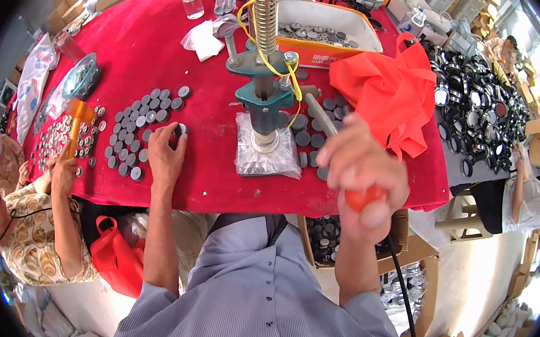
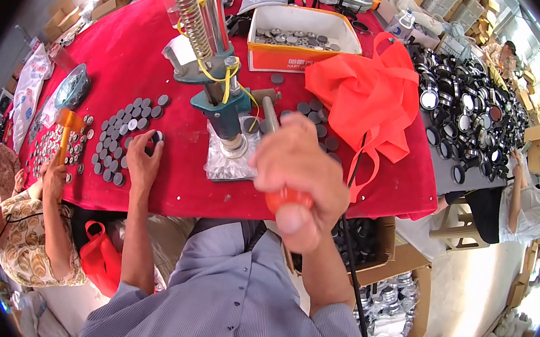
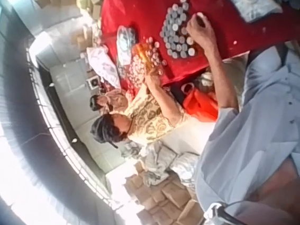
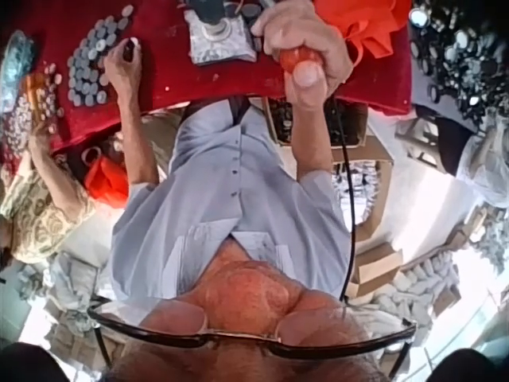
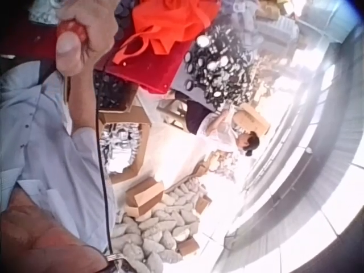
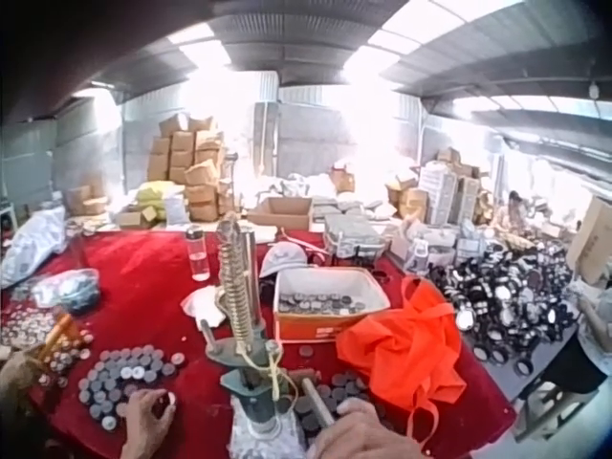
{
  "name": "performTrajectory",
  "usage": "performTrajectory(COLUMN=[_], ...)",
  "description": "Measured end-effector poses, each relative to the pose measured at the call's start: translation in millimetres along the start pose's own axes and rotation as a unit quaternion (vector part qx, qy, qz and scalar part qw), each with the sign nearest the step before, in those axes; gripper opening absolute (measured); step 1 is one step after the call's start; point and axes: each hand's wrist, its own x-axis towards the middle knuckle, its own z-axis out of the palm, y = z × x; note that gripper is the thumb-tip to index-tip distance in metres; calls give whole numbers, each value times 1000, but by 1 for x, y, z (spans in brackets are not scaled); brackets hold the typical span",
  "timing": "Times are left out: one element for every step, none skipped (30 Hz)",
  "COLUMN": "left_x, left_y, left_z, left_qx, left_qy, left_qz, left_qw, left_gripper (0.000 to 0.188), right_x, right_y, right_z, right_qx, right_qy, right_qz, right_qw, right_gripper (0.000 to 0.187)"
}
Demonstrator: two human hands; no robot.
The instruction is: The person assembles small circular plastic components by hand, using a manual lever press to join them at a factory workbench.
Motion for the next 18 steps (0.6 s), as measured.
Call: performTrajectory(left_x=[-2, -4, -4, -3, -4, -3, -6, -7, -8, -7, -6, -5, -3, -2, -1, -1, -1, -2], left_y=[12, 24, 41, 60, 78, 96, 107, 118, 127, 135, 143, 145, 145, 145, 145, 145, 146, 144], left_z=[4, 6, 7, 10, 11, 12, 14, 16, 17, 22, 27, 29, 31, 34, 36, 37, 37, 36], left_qx=[-31, -52, -74, -119, -162, -197, -224, -238, -251, -253, -252, -248, -247, -235, -223, -223, -231, -234], left_qy=[1, -2, -5, -19, -34, -40, -63, -75, -87, -89, -104, -116, -117, -113, -109, -110, -117, -120], left_qz=[-3, 9, 23, 21, 17, 26, 13, 11, 10, 11, 17, 20, 19, 30, 39, 39, 28, 15], left_qw=[1000, 999, 997, 992, 986, 979, 972, 968, 964, 963, 962, 962, 962, 965, 968, 968, 966, 965], left_gripper=[35, 35, 34, 34, 34, 34, 35, 35, 35, 35, 35, 35, 35, 35, 35, 35, 36, 36], right_x=[13, 28, 45, 62, 79, 96, 110, 123, 134, 142, 147, 152, 155, 154, 154, 152, 147, 140], right_y=[2, 8, 17, 23, 29, 33, 38, 40, 42, 45, 50, 56, 59, 59, 57, 55, 50, 44], right_z=[1, 2, 3, 3, 3, 3, 6, 12, 19, 20, 16, 16, 15, 14, 15, 16, 16, 18], right_qx=[6, 5, 6, 6, 6, 21, 39, 40, 76, 106, 102, 92, 81, 81, 75, 68, 67, 71], right_qy=[7, 6, 36, 67, 68, 66, 63, 63, 100, 138, 140, 123, 107, 108, 106, 104, 105, 112], right_qz=[10, 11, 2, -8, -7, 7, 22, 23, 73, 121, 120, 114, 108, 109, 108, 106, 107, 106], right_qw=[1000, 1000, 999, 998, 998, 998, 997, 997, 989, 977, 978, 981, 985, 985, 986, 987, 986, 985], right_gripper=[47, 47, 49, 51, 51, 51, 52, 52, 47, 42, 42, 42, 41, 41, 42, 42, 42, 42])
